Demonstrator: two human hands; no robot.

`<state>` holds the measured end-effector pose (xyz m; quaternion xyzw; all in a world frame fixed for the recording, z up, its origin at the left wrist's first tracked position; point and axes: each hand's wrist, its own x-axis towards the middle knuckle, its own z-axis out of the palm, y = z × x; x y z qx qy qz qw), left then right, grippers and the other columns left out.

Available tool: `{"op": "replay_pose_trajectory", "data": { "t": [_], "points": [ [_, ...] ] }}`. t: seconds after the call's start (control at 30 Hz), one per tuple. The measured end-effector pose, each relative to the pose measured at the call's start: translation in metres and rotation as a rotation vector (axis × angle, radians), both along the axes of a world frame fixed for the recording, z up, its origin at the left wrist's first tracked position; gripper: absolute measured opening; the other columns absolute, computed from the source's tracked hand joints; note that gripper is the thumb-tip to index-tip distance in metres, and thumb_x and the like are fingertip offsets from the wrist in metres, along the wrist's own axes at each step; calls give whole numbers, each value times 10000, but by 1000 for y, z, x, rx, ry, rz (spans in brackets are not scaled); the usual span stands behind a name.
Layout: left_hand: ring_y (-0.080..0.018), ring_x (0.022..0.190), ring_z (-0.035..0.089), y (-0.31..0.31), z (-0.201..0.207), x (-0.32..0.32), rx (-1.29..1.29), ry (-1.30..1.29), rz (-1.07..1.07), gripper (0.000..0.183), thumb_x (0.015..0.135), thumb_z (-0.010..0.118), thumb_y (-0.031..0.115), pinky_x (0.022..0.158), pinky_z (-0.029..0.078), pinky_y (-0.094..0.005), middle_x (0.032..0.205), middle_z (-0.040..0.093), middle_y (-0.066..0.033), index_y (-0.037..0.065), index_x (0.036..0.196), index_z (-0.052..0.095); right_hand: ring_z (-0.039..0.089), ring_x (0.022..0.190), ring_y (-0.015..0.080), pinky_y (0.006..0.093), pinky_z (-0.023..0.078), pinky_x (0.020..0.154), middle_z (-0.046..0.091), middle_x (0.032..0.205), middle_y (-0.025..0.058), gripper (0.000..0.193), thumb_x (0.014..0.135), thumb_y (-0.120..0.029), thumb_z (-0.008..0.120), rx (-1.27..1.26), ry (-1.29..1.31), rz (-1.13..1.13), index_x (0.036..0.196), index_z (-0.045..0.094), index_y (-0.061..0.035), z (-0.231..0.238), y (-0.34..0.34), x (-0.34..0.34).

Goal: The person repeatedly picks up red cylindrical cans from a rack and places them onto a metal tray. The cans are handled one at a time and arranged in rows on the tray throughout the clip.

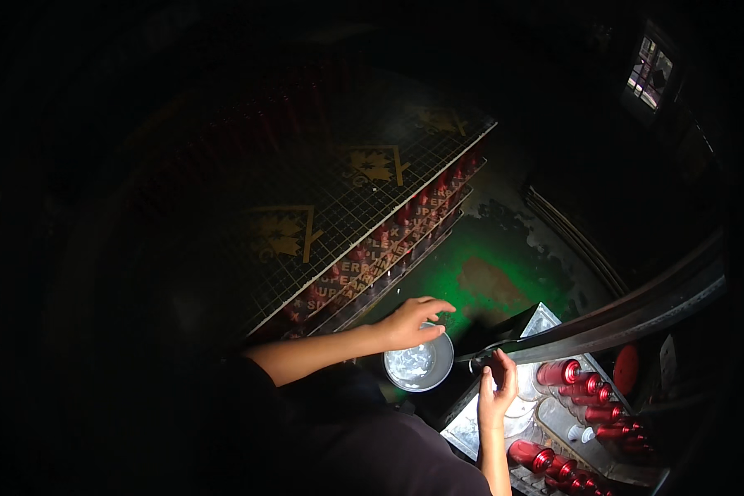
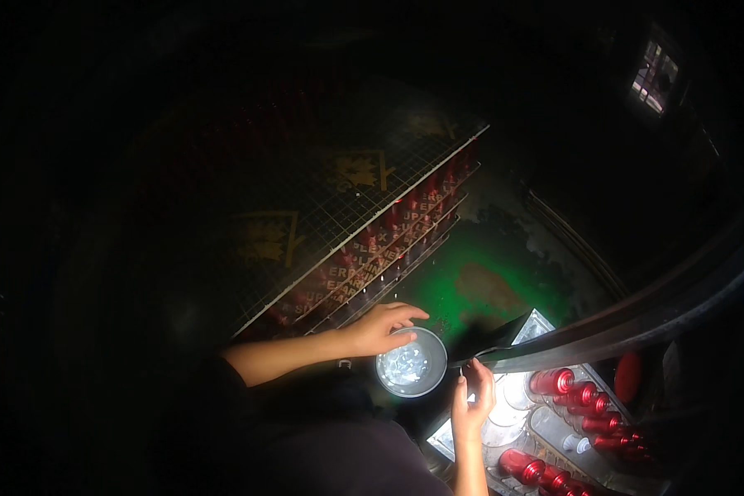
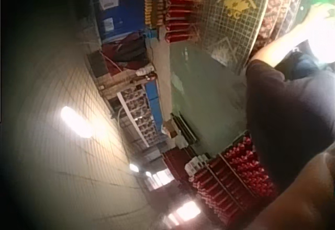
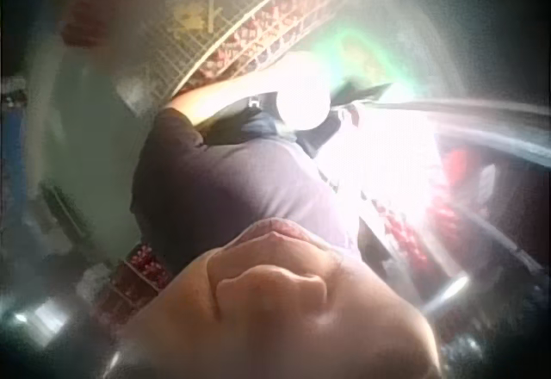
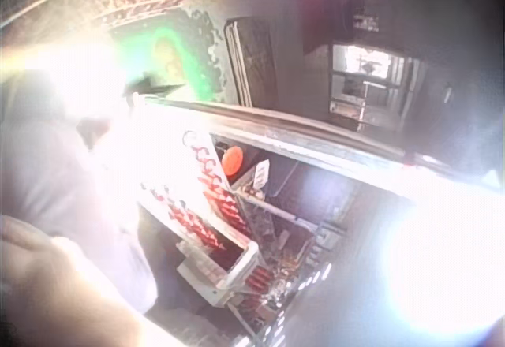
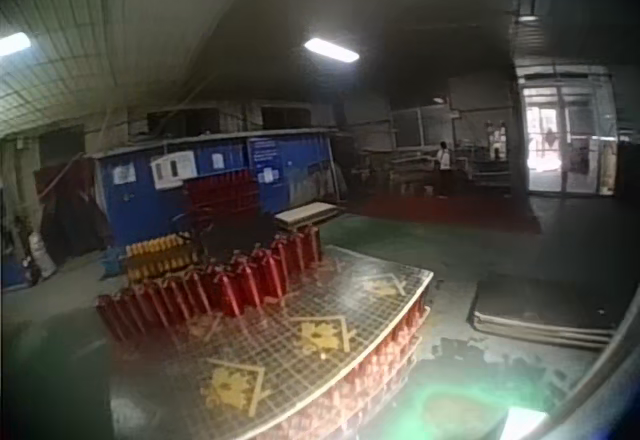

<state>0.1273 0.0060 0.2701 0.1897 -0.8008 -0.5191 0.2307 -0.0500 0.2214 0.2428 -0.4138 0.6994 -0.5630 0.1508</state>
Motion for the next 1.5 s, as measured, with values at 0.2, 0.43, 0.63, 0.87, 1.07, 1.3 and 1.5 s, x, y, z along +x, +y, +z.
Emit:
{"op": "replay_pose_trajectory", "data": {
  "t": [0.2,0.43,0.63,0.87,1.07,1.3,1.5],
  "points": [
    [-302,940,750,-147,25,205,-172,-9,834,414,911,717,95,793,599,-364,1032,750,-181,42,1308,612,665,1143,289,380,552,994,612,1268,191,539,850,66,663,-85,39,416,1375,545,22,48,-173,63],
    [-430,1416,404,-256,47,441,-653,-268,1525,810,856,792,178,1104,447,-527,1588,264,-275,240,1553,383,432,1360,459,501,415,1134,300,1522,260,822,807,-43,734,-224,494,710,1544,374,-97,98,-400,171],
    [-486,1467,262,-336,25,624,-890,-641,1730,1059,617,906,280,1201,282,-538,1565,329,-287,257,1548,402,280,1447,535,546,353,1184,148,1586,330,983,738,-102,826,-183,612,800,1569,349,-319,113,-580,276],
    [-397,1298,497,-378,-7,677,-930,-471,1652,810,642,892,223,1166,347,-504,1260,656,-154,239,1396,594,385,1377,550,547,461,1078,200,1600,320,840,820,-368,796,130,776,618,1536,365,-451,118,-705,352],
    [-367,1241,532,-377,-22,694,-945,-426,1630,693,753,850,194,1086,423,-484,1265,645,-142,222,1399,603,475,1246,504,533,554,939,283,1540,249,766,785,-355,844,236,746,498,1457,482,-411,90,-736,379],
    [-381,1271,522,-366,-33,700,-1285,-407,1688,568,867,789,194,1067,458,-468,1356,542,-198,148,1401,602,446,1211,493,510,544,949,322,1481,251,661,726,-118,824,-145,683,480,1309,597,-332,61,-726,372],
    [-396,1243,541,-292,-1,602,-1089,-397,1573,530,877,778,220,1032,498,-508,1387,497,-229,133,1376,621,419,1294,478,494,450,1084,358,1449,248,693,706,-150,840,-320,460,554,1346,599,-266,65,-621,305]
  ]
}}
